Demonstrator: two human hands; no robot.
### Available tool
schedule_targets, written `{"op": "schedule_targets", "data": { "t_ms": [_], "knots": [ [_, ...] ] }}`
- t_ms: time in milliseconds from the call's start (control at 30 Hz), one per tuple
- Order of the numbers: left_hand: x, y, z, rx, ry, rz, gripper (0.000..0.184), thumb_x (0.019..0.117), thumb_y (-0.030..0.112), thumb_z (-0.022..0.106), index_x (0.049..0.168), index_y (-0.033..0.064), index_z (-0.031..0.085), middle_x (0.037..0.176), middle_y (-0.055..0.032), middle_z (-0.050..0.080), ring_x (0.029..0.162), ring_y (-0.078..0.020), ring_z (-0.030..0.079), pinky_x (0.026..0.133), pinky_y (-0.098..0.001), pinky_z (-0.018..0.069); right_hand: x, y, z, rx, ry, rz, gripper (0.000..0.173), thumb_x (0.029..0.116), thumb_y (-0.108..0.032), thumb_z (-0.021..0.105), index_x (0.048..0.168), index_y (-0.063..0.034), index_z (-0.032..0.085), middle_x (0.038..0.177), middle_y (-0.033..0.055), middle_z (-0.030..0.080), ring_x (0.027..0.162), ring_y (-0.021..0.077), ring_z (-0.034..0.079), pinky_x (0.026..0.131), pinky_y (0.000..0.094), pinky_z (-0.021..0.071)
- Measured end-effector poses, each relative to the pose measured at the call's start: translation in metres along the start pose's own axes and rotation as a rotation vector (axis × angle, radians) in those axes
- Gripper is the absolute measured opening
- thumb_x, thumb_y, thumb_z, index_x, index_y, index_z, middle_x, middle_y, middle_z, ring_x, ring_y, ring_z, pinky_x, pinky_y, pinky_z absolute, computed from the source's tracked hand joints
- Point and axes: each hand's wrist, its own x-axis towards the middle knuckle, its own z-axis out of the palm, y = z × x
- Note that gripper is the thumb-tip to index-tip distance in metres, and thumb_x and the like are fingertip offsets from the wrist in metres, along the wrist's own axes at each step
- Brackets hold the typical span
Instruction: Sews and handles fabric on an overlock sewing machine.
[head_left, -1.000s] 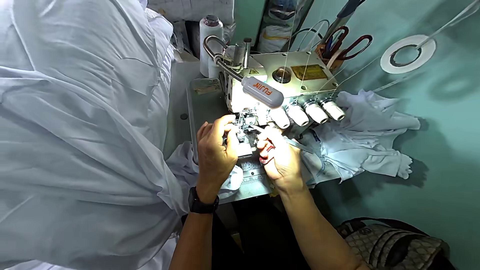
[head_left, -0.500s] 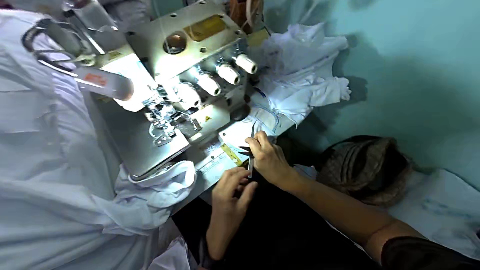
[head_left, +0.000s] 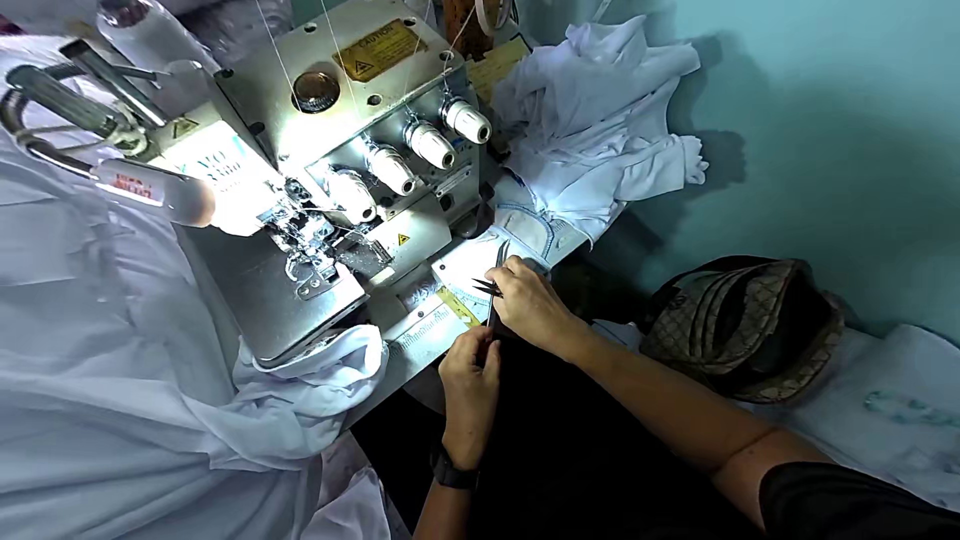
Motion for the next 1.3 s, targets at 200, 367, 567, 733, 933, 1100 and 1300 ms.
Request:
{"op": "schedule_targets", "data": {
  "t_ms": [200,367,567,733,933,1100,1300],
  "knots": [
    [0.029,0.012,0.017,-0.027,-0.072,-0.023,0.015,0.0935,0.006,0.067,0.104,-0.0005,0.076,0.096,-0.0090,0.076,0.090,-0.0122,0.074,0.087,-0.0282,0.0608,0.009,0.013,-0.006,0.037,0.075,0.043,0.022,0.0942,0.000,0.060,0.112,0.0033,0.071,0.103,0.0242,0.064,0.091,0.0375,0.067,0.078,0.0511,0.0570],
    [0.068,0.046,-0.005,0.146,-0.180,-0.121,0.023,0.0970,0.010,0.066,0.117,0.0002,0.070,0.087,-0.0140,0.074,0.075,-0.0272,0.072,0.072,-0.0469,0.0594,0.027,0.021,-0.019,0.029,0.075,0.075,0.031,0.0979,-0.001,0.056,0.126,0.0072,0.066,0.119,0.0339,0.060,0.108,0.0496,0.061,0.091,0.0633,0.0499],
    [0.037,0.075,-0.090,0.405,0.154,0.167,0.017,0.0908,0.019,0.075,0.102,0.0057,0.076,0.091,-0.0063,0.073,0.086,-0.0191,0.070,0.076,-0.0386,0.0575,0.029,0.011,-0.023,-0.058,0.175,0.066,0.047,0.0946,-0.001,0.057,0.141,0.0035,0.056,0.127,0.0363,0.052,0.105,0.0544,0.059,0.080,0.0684,0.0495],
    [0.014,0.017,-0.201,0.617,0.365,0.046,0.057,0.0848,0.039,0.082,0.119,-0.0018,0.061,0.130,-0.0225,0.060,0.125,-0.0364,0.056,0.105,-0.0559,0.0418,0.013,-0.032,-0.013,0.277,0.167,-0.563,0.025,0.0929,-0.003,0.061,0.115,0.0029,0.072,0.090,0.0157,0.069,0.074,0.0213,0.066,0.067,0.0340,0.0578],
    [0.022,-0.005,-0.225,0.619,0.261,0.061,0.029,0.0912,0.011,0.073,0.113,-0.0035,0.061,0.092,-0.0131,0.064,0.085,-0.0225,0.063,0.078,-0.0394,0.0528,0.030,-0.081,0.030,0.148,0.041,-0.967,0.012,0.0894,0.001,0.065,0.097,-0.0053,0.073,0.079,0.0112,0.062,0.055,0.0235,0.060,0.043,0.0365,0.0461],
    [0.046,0.034,-0.280,-0.001,0.089,0.214,0.005,0.1023,0.027,0.063,0.104,0.0250,0.066,0.110,0.0144,0.067,0.110,-0.0043,0.065,0.099,-0.0291,0.0546,0.031,-0.092,0.020,0.789,-0.090,-0.915,0.016,0.0997,-0.008,0.062,0.097,0.0027,0.074,0.089,0.0080,0.071,0.081,0.0085,0.066,0.074,0.0211,0.0557],
    [0.127,0.047,-0.276,0.559,-0.074,0.025,0.014,0.0979,0.017,0.065,0.098,0.0048,0.072,0.081,-0.0073,0.069,0.070,-0.0148,0.064,0.068,-0.0382,0.0516,0.027,-0.081,0.034,0.834,0.036,-0.716,0.015,0.0970,-0.013,0.068,0.091,-0.0010,0.075,0.085,0.0059,0.069,0.078,0.0060,0.064,0.072,0.0197,0.0537]
  ]
}}
